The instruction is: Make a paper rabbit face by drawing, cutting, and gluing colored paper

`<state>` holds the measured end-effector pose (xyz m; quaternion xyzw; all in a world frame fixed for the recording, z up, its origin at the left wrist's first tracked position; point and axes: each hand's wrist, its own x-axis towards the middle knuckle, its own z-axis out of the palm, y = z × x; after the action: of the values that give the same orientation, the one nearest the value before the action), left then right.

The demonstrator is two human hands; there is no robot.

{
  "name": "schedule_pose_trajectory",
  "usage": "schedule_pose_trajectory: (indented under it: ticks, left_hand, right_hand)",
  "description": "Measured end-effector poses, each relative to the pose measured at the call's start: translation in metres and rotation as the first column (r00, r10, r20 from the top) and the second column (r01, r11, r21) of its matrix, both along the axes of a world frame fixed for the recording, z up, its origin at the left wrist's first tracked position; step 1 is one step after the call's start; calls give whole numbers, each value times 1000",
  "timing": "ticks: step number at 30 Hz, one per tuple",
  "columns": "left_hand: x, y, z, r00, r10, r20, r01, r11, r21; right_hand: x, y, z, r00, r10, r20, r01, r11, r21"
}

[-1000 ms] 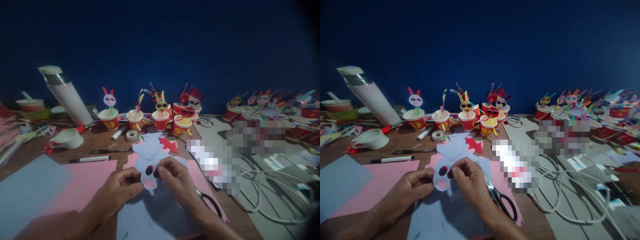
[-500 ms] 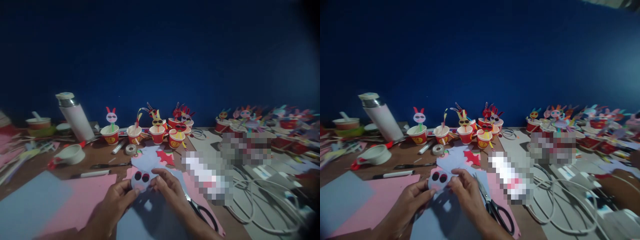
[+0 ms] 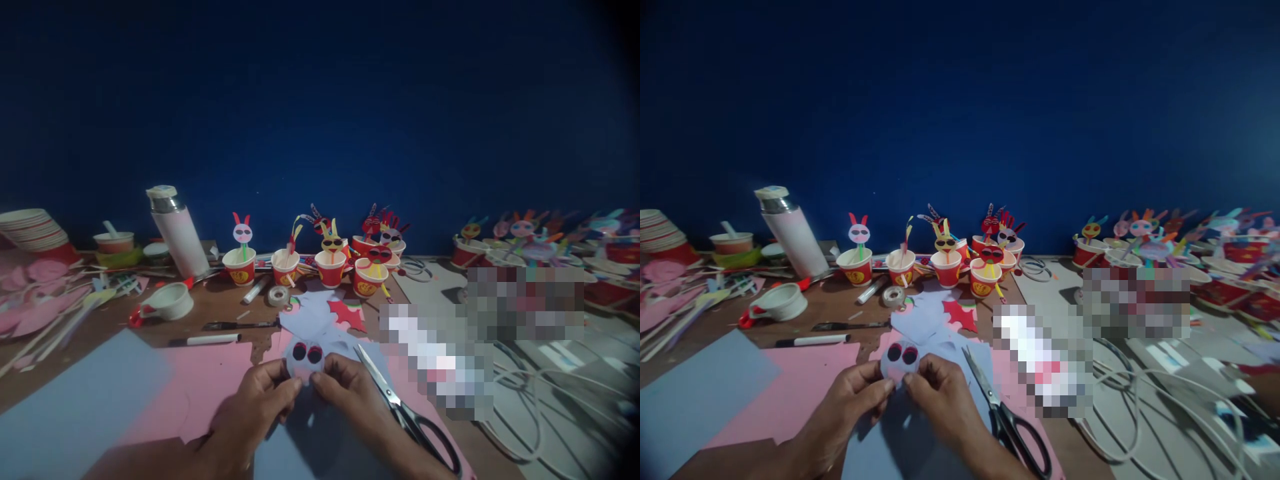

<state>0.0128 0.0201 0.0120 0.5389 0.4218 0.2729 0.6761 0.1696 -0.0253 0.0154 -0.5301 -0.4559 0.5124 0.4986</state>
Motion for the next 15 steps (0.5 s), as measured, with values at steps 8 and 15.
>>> schedule_pose_trajectory:
  ticks: [8, 15]
  left_hand:
    - [-5, 4, -2, 989, 53, 136, -39, 994, -107]
    - [-6, 10, -11, 1000, -12, 17, 14, 995, -95]
  right_hand:
    - [4, 2, -8, 998, 33, -48, -32, 999, 19]
    - [-4, 2, -12, 998, 18, -66, -15, 998, 57]
